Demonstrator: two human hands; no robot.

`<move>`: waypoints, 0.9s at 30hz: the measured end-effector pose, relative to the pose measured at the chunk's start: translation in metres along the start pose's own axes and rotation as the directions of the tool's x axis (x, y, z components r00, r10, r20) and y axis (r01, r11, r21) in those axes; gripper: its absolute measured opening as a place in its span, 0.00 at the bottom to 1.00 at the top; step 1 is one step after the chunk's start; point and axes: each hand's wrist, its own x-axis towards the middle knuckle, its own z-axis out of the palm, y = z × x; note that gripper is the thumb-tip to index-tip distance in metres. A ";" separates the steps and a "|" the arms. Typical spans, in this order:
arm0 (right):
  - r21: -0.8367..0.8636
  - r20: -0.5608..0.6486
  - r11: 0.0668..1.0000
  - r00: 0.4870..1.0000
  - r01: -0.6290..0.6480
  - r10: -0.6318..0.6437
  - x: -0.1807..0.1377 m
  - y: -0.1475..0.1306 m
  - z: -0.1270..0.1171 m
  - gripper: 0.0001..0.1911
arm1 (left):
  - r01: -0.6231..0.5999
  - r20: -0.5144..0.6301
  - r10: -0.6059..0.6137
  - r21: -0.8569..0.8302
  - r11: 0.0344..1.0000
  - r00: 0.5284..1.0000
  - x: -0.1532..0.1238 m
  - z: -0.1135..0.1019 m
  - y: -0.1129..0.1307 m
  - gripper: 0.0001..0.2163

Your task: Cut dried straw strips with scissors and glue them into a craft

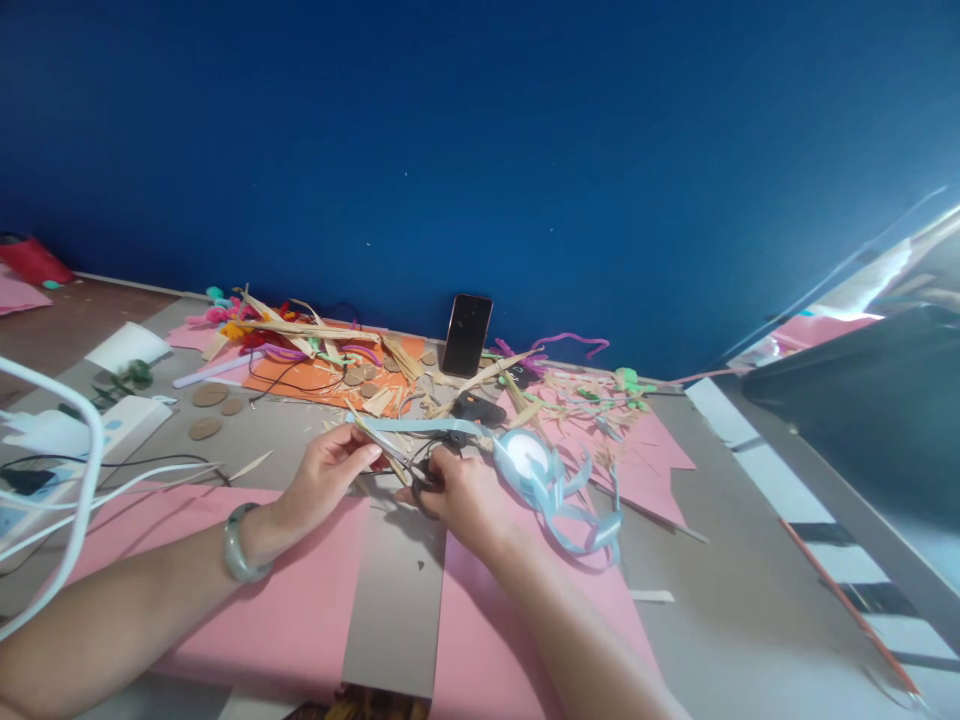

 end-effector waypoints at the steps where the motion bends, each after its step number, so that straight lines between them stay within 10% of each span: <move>1: 0.004 0.006 1.000 1.000 0.001 -0.001 0.000 0.000 0.001 0.23 | 0.004 0.002 -0.004 -0.004 1.000 1.000 0.000 0.000 -0.001 0.09; 27: -0.042 0.064 0.999 0.998 -0.002 0.005 0.002 -0.002 -0.002 0.23 | 0.023 0.024 -0.026 0.095 0.995 0.999 -0.001 0.001 -0.010 0.06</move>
